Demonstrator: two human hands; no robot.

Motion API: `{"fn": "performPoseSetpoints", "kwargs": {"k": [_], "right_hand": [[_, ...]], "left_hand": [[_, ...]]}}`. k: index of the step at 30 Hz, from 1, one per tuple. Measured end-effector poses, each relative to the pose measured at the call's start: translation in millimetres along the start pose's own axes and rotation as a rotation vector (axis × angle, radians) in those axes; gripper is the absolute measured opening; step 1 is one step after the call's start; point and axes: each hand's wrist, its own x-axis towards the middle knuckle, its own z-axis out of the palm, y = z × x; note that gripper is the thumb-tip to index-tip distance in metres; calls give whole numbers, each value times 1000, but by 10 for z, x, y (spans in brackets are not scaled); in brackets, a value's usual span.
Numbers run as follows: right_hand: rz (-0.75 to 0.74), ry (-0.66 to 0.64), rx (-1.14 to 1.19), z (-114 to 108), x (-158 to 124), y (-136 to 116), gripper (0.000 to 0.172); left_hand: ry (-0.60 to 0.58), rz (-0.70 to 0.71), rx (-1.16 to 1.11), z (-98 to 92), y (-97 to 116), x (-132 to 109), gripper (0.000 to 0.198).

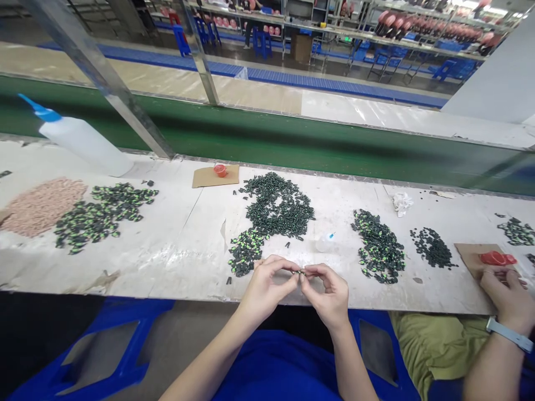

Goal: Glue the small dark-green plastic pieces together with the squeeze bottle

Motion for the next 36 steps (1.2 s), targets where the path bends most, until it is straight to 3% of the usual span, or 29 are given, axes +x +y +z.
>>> {"fn": "performPoseSetpoints", "kwargs": {"k": [10,17,20,23,26,28,31,36], "right_hand": [[71,1,12,-50,-7,138,13],[162,2,-158,-537,7,321,11],[161,141,-371,-773,51,424,16],[100,249,-548,-868,125,491,21],[-9,303,-626,-772,216,509,27],[-60,274,-637,-633,282,511,36],[-62,182,-610,-404,374,530,46],[-2,86,-447,-228,430,536,36]], "left_hand": [[-29,-15,111,125,-43,-13,12],[-143,92,166,437,-139,66,25],[-42,158,322,317,-198,133,21],[179,160,497,45,-285,232,15],[334,176,619,-209,-363,329,19],[360,193,675,-301,-397,381,18],[333,199,742,-311,-418,440,14],[343,149,754,-224,-410,484,16]]}}
